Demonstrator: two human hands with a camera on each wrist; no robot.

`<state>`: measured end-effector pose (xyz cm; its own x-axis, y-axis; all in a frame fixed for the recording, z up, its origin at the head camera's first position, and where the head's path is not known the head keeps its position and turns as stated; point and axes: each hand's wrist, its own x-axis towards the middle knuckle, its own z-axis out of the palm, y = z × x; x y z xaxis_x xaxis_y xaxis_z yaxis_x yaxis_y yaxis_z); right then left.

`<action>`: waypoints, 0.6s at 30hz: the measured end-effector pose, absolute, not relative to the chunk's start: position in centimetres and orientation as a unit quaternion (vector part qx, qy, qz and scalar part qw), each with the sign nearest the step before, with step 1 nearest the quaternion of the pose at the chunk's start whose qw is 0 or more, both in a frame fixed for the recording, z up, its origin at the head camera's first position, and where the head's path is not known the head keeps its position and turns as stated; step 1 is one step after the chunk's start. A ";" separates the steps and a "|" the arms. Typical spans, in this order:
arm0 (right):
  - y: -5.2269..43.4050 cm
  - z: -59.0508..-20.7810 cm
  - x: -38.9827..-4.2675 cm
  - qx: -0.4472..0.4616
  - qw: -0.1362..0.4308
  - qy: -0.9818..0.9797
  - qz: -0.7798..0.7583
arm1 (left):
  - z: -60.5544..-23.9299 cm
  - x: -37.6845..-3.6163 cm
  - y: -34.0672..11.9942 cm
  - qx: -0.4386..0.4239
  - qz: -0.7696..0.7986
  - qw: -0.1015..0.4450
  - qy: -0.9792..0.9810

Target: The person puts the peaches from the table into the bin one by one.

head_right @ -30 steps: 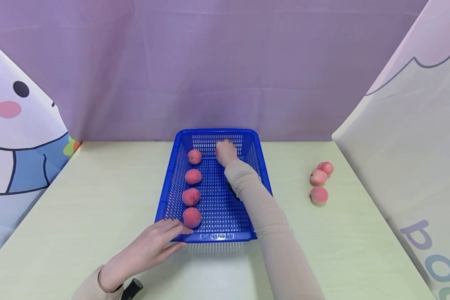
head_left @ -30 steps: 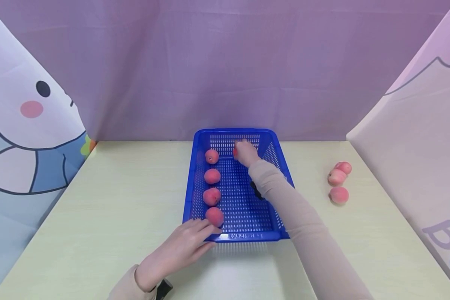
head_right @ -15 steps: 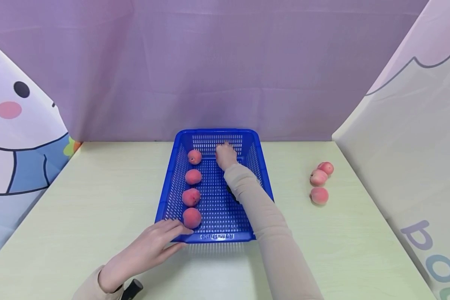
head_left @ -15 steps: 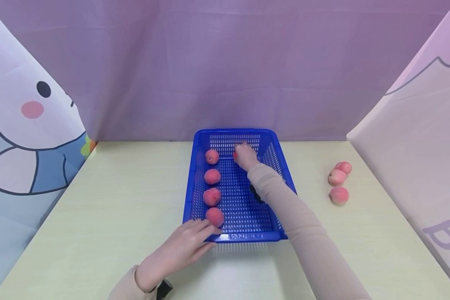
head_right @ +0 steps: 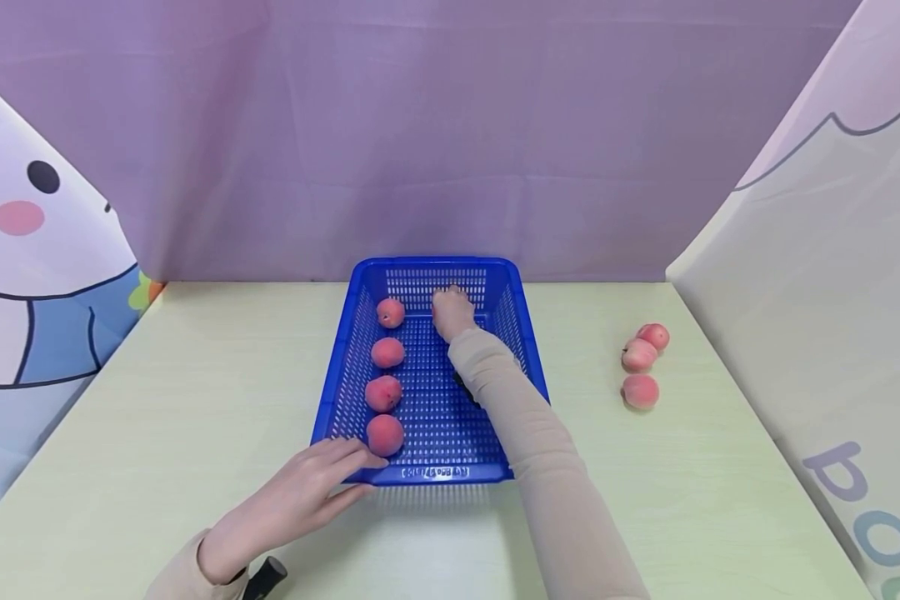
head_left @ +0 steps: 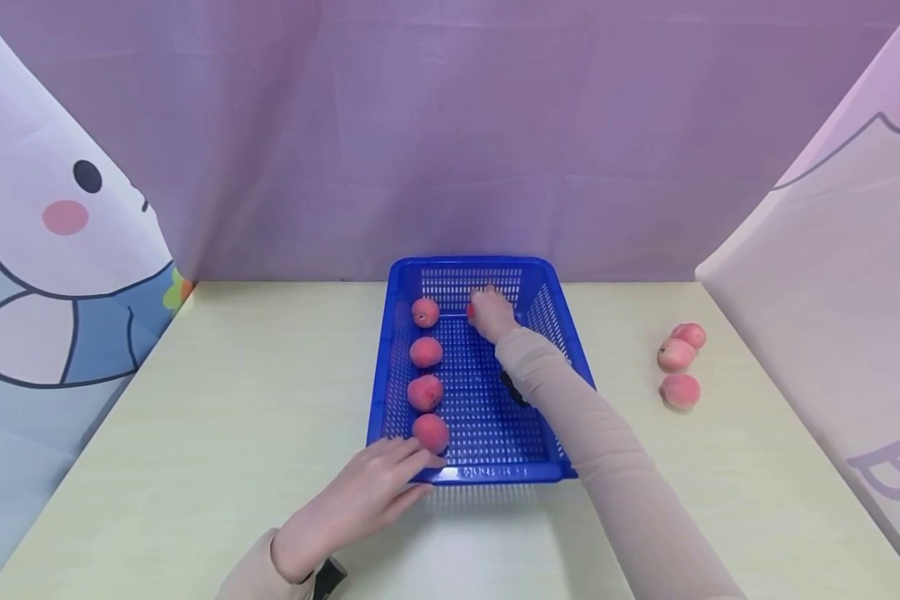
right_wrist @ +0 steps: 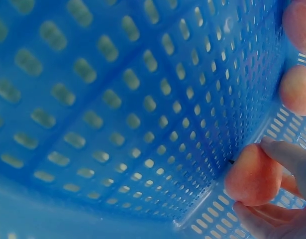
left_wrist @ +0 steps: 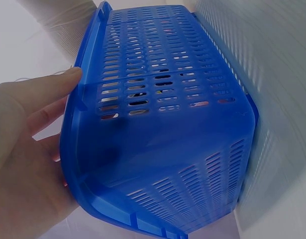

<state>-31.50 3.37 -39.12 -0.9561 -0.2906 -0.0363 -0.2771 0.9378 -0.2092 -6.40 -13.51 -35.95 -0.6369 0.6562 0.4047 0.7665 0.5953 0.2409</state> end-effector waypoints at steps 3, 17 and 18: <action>3.3 -39.0 -31.5 -0.147 0.035 0.984 -0.098 | -35.9 -6.4 -13.5 -0.401 -0.199 0.138 -0.884; 3.4 -38.0 -31.3 -0.170 0.034 0.982 -0.079 | -36.1 -6.5 -13.5 -0.406 -0.197 0.142 -0.881; 3.4 -37.8 -31.3 -0.173 0.035 0.981 -0.076 | -36.1 -6.5 -13.6 -0.406 -0.196 0.144 -0.881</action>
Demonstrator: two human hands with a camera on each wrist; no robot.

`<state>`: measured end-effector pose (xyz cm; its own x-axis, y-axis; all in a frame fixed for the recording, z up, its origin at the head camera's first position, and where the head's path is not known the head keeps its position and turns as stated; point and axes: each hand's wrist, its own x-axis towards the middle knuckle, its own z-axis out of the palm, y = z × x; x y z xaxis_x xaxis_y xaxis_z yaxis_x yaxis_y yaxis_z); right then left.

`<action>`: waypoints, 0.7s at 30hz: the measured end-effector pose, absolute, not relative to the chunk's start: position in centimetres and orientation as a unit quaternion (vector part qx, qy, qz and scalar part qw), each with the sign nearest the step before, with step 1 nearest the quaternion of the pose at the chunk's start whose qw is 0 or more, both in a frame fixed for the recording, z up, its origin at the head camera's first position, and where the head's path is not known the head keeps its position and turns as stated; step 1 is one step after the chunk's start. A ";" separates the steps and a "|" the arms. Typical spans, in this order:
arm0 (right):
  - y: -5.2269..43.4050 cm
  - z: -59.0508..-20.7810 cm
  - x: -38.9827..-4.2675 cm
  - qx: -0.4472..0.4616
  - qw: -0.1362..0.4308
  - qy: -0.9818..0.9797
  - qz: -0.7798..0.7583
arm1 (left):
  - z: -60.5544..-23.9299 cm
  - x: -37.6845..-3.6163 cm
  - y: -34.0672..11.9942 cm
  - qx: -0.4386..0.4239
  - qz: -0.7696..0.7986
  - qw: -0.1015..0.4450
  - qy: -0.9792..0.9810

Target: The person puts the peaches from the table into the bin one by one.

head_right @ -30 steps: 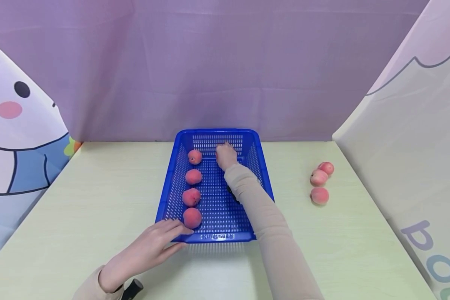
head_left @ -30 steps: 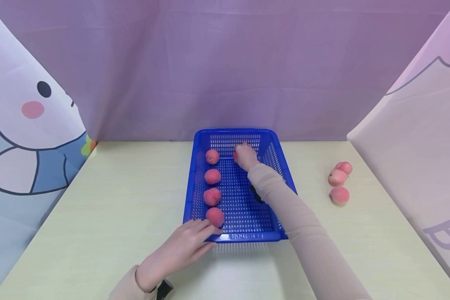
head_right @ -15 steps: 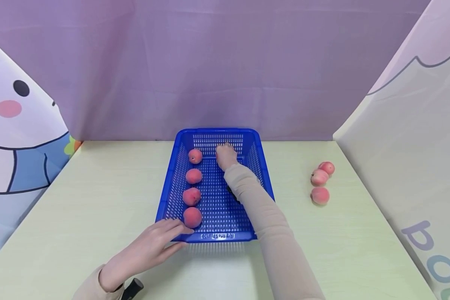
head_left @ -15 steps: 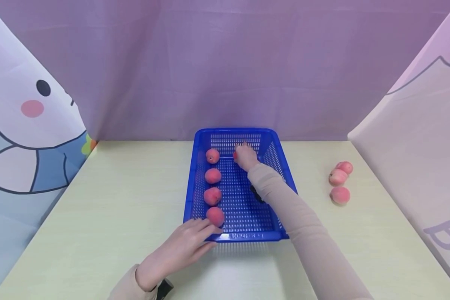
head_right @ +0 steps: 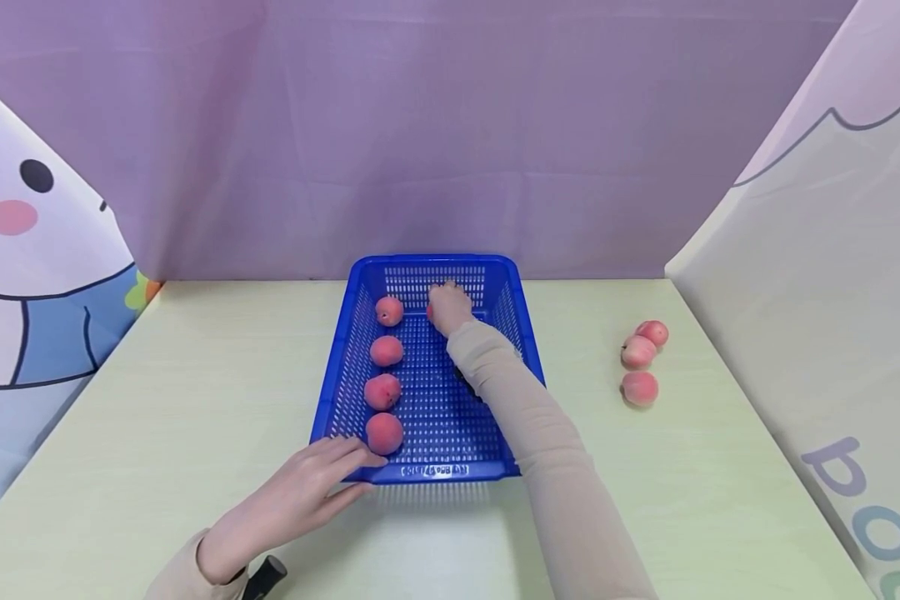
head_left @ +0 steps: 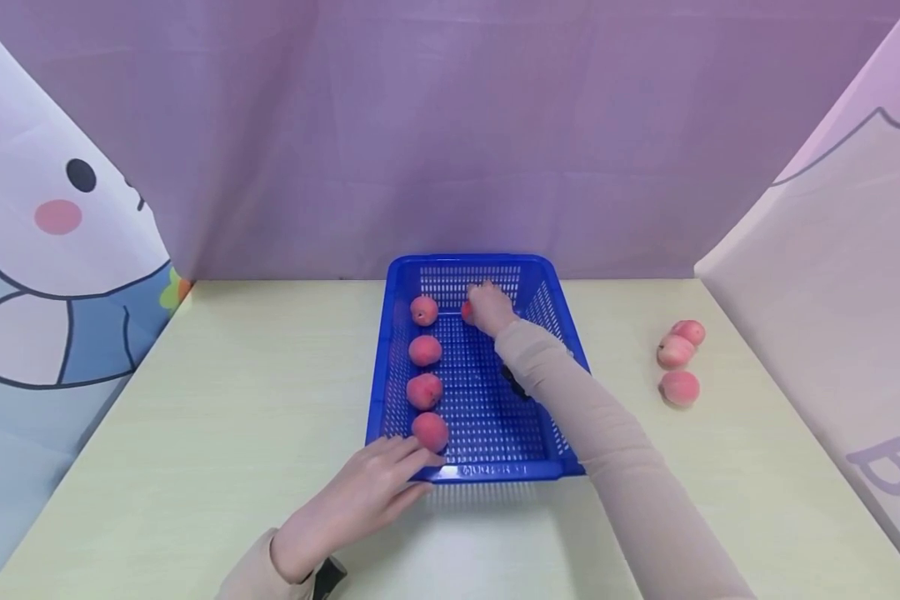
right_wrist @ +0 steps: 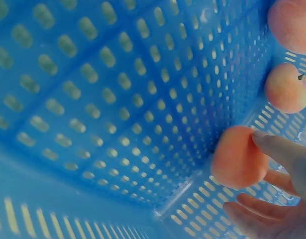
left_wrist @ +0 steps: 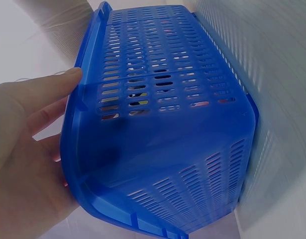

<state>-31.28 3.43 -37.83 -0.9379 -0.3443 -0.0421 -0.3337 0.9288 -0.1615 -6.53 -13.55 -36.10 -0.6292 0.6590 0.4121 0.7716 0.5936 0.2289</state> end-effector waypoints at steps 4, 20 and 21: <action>3.4 -37.0 -31.3 -0.183 0.050 0.979 -0.070 | -36.1 -6.5 -13.6 -0.406 -0.195 0.146 -0.881; 4.4 -30.4 -30.2 -0.232 0.210 0.949 -0.048 | -36.1 -6.6 -13.6 -0.406 -0.191 0.148 -0.881; 4.5 -29.8 -30.0 -0.238 0.214 0.947 -0.040 | -36.1 -6.6 -13.6 -0.406 -0.190 0.148 -0.881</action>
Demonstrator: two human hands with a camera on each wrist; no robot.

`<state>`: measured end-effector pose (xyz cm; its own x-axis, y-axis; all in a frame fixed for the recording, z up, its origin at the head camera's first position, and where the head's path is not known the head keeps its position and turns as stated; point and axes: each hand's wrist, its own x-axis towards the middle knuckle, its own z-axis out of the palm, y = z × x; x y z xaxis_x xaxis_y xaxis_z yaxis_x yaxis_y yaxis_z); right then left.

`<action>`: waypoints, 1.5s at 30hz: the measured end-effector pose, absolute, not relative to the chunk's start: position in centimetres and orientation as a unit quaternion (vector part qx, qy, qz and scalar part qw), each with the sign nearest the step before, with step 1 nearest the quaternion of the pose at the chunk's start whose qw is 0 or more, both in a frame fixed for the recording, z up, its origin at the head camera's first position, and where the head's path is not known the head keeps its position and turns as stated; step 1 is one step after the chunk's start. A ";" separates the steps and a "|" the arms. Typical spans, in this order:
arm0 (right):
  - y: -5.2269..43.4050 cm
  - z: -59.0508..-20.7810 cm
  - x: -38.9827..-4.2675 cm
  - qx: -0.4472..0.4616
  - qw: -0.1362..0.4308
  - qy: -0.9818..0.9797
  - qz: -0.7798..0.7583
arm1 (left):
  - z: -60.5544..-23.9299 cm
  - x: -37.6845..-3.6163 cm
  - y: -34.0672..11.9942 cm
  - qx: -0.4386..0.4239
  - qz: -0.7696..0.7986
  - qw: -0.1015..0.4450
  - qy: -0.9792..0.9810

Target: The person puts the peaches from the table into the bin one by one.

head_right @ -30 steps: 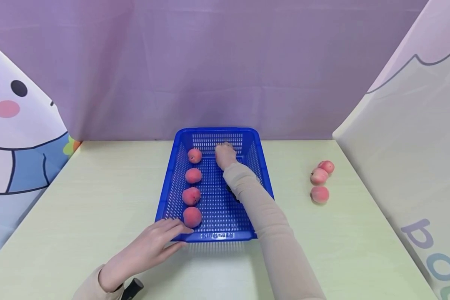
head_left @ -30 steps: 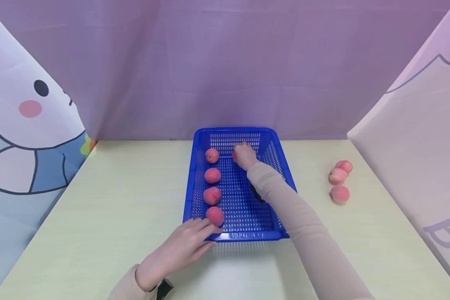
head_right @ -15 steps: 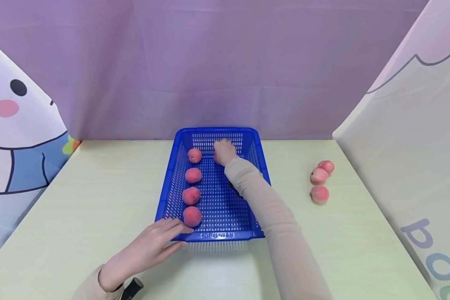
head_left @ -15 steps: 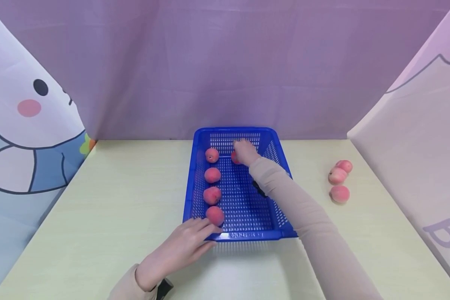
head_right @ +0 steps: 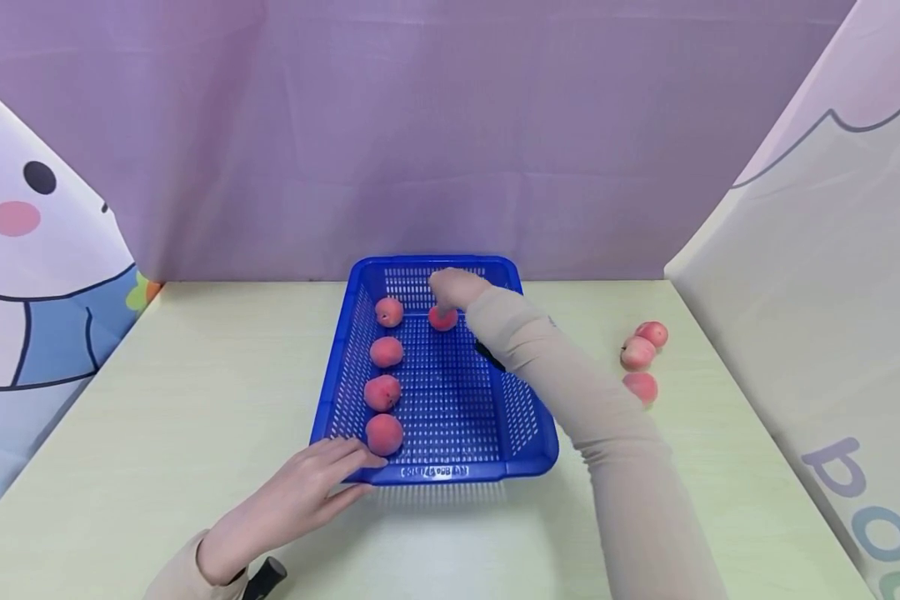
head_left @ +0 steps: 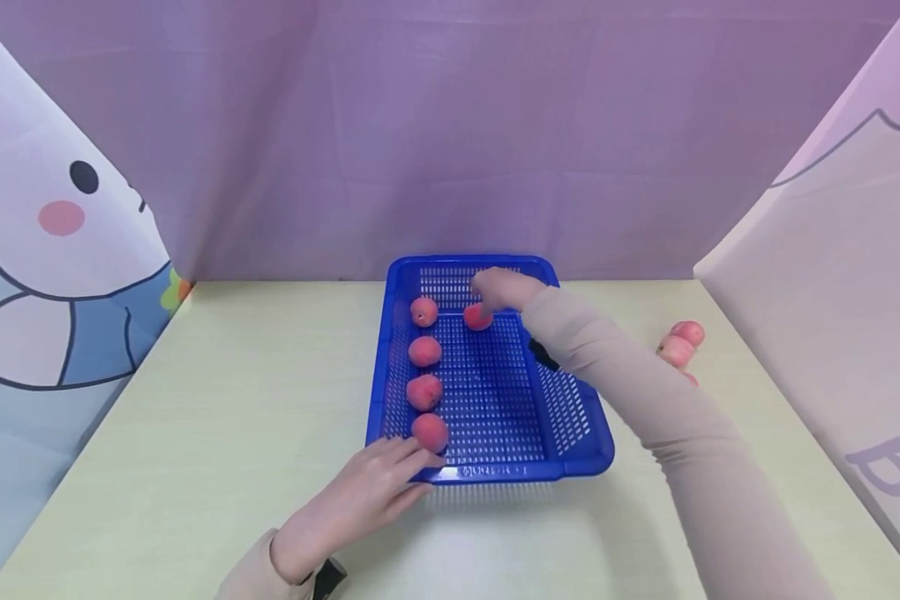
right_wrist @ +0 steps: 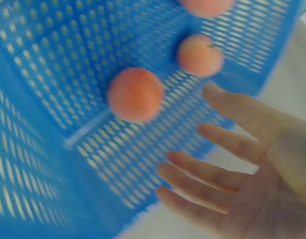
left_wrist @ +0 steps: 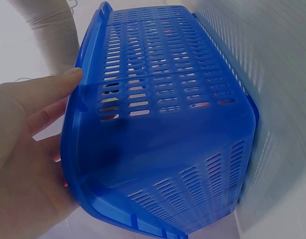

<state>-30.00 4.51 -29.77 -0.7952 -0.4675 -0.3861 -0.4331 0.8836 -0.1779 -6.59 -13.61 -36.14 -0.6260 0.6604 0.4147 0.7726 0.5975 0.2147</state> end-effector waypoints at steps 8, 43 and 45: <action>7.1 -25.8 -27.2 -0.302 0.192 0.934 -0.016 | -36.4 -6.2 -13.7 -0.408 -0.186 0.167 -0.878; 27.5 -32.2 -19.2 -0.289 0.026 0.949 -0.121 | -35.8 -6.3 -13.5 -0.404 -0.188 0.147 -0.883; 28.2 -33.0 -19.0 -0.304 0.019 0.948 -0.095 | -35.9 -6.2 -13.5 -0.406 -0.187 0.154 -0.881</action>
